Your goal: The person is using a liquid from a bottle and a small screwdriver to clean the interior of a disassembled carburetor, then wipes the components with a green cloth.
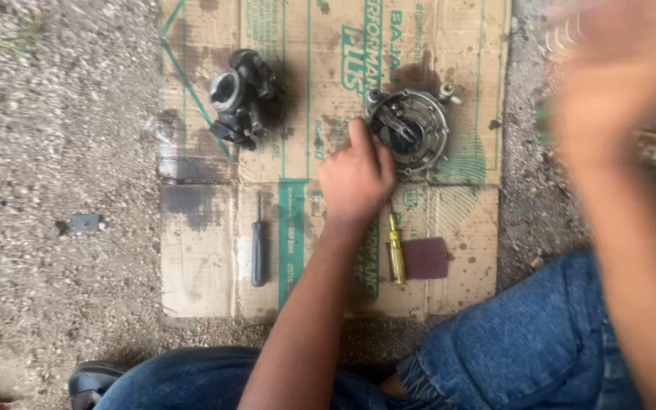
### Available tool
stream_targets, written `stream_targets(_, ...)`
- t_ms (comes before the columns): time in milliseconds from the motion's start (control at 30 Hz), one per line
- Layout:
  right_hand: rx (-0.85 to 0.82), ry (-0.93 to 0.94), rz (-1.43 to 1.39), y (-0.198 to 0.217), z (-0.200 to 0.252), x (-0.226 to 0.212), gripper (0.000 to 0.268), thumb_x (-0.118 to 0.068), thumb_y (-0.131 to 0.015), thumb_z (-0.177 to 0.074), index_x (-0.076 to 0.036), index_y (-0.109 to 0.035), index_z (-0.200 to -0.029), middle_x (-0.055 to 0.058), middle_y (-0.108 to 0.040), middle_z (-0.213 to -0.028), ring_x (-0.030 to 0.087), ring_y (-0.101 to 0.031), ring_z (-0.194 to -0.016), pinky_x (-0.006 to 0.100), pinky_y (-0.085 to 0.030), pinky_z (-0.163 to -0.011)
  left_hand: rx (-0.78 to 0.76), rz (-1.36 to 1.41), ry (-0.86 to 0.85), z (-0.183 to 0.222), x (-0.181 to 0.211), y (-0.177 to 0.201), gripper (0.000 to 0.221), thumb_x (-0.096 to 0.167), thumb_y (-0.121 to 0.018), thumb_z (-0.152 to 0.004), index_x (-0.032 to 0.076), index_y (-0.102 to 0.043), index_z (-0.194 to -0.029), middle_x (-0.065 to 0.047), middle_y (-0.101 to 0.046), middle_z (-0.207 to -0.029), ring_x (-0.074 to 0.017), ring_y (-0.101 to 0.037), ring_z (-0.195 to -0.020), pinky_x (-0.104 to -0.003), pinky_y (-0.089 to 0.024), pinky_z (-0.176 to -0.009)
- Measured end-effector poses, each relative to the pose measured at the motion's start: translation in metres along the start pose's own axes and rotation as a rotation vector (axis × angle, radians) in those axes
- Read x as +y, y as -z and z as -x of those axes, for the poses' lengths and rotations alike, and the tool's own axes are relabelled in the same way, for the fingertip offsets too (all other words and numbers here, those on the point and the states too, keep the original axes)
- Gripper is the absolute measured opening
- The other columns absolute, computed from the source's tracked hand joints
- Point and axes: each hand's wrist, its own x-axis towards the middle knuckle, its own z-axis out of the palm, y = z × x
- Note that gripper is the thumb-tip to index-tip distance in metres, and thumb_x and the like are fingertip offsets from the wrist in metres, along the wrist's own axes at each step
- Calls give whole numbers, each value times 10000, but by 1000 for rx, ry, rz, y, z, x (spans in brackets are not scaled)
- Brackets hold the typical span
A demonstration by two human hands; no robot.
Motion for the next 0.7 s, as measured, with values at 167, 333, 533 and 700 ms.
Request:
stream_targets(167, -582, 367, -83, -32, 33, -67, 324, 29, -728, -863, -113, -762, -1153, 72, -631, -1013, 264, -614, -962, 406, -543, -744, 25, -2, -5, 1, 1, 1, 176, 189, -568, -954, 58, -468, -1014, -155, -665, -642, -370, -663, -555, -505, -519, -524)
stream_targets(333, -903, 313, 66, -26, 38, -69, 639, 101, -699, -734, -113, -696, -1337, 74, -609, -1022, 228, -582, -940, 357, -571, -744, 6, 3, 11, 3, 2, -2, 207, 195, -590, -937, 42, -467, -1003, -161, -667, -640, -372, -662, -538, -499, -528, -513)
stream_targets(533, -830, 266, 246, -8, 71, -97, 356, -39, -642, -953, 43, -682, -1297, 118, -633, -1002, 224, -684, -780, 347, -592, -620, 55, 9, 9, 4, 2, -7, 187, 182, -576, -946, 36, -466, -987, -148, -655, -628, -339, -669, -542, -462, -537, -515)
stream_targets(700, -889, 75, 92, 0, 80, -106, 236, -180, -632, -898, 17, -702, -1007, 163, -694, -879, 312, -709, -689, 443, -582, -640, 59, 7, -11, 6, 1, -9, 199, 189, -578, -960, 31, -468, -1013, -138, -667, -637, -335, -681, -555, -461, -536, -517)
